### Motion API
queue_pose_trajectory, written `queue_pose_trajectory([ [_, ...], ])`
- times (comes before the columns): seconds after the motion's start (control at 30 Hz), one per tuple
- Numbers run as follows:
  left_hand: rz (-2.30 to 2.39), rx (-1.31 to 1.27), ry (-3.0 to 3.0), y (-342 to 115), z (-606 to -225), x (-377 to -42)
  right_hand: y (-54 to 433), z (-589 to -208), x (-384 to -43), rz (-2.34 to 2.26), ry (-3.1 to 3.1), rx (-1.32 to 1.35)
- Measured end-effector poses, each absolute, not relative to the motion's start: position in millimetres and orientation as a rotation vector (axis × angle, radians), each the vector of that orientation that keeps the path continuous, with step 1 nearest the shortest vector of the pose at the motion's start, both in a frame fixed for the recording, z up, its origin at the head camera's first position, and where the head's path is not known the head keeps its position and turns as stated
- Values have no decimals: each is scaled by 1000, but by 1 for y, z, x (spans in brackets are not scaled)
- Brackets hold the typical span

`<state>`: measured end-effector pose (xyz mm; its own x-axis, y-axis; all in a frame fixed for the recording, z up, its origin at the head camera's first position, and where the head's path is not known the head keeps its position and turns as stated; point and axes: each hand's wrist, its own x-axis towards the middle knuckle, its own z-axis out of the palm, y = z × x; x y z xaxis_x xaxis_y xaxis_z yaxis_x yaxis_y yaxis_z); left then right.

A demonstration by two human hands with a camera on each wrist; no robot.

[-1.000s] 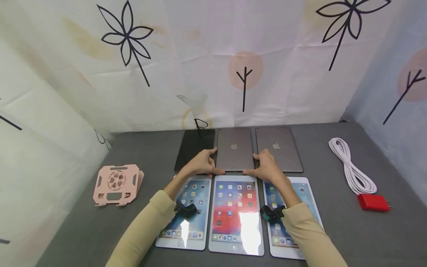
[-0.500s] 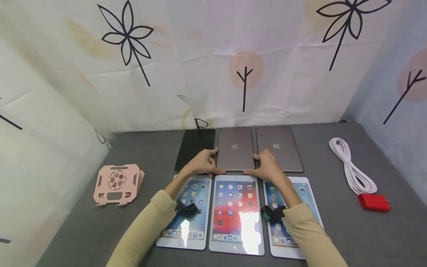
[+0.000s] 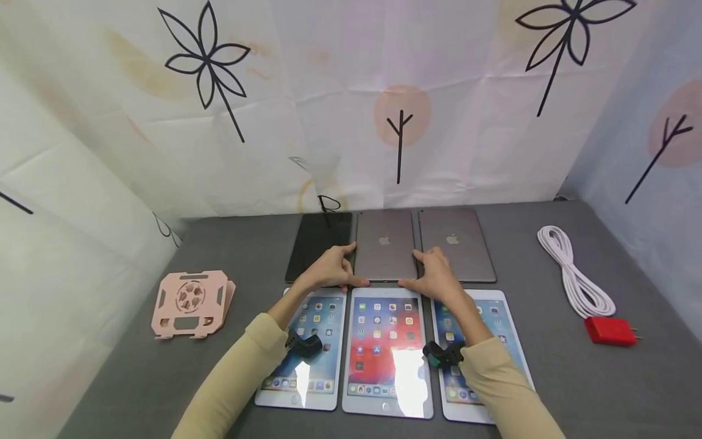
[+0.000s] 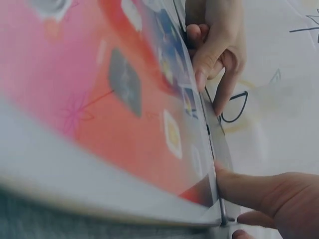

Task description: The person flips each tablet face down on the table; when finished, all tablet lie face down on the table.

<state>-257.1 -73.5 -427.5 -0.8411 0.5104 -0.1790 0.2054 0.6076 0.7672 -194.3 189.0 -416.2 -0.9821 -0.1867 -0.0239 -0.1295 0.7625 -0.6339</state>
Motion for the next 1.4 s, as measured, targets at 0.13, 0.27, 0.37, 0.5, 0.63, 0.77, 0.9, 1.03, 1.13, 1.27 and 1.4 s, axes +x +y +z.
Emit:
queue_pose_trajectory([
  [0.13,1117,542,2434,-74,-427,-258,185,-415,-193,-1017,2866,-251],
  [0.27,1124,511,2418,-75,-427,-259,184,-415,-192,-1036,2846,-247],
  [0.37,1117,518,2423,-75,-426,-260,184,-415,-193,-1055,2834,-250],
  [0.5,1116,540,2424,-75,-425,-259,184,-414,-194,-1062,2833,-258],
  [0.63,1107,578,2428,-76,-423,-256,181,-411,-193,-1072,2854,-269],
  [0.77,1109,676,2462,-79,-418,-252,173,-404,-193,-1124,2886,-311],
  [0.9,1114,745,2543,-89,-412,-250,160,-394,-196,-1174,2878,-368],
  [1.03,1096,716,2627,-107,-405,-249,143,-388,-200,-1205,2844,-394],
  [1.13,1071,663,2668,-124,-401,-249,129,-386,-203,-1218,2822,-405],
  [1.27,1026,603,2701,-145,-398,-249,112,-385,-206,-1237,2788,-421],
  [1.4,958,570,2723,-162,-396,-250,97,-386,-208,-1245,2743,-423],
])
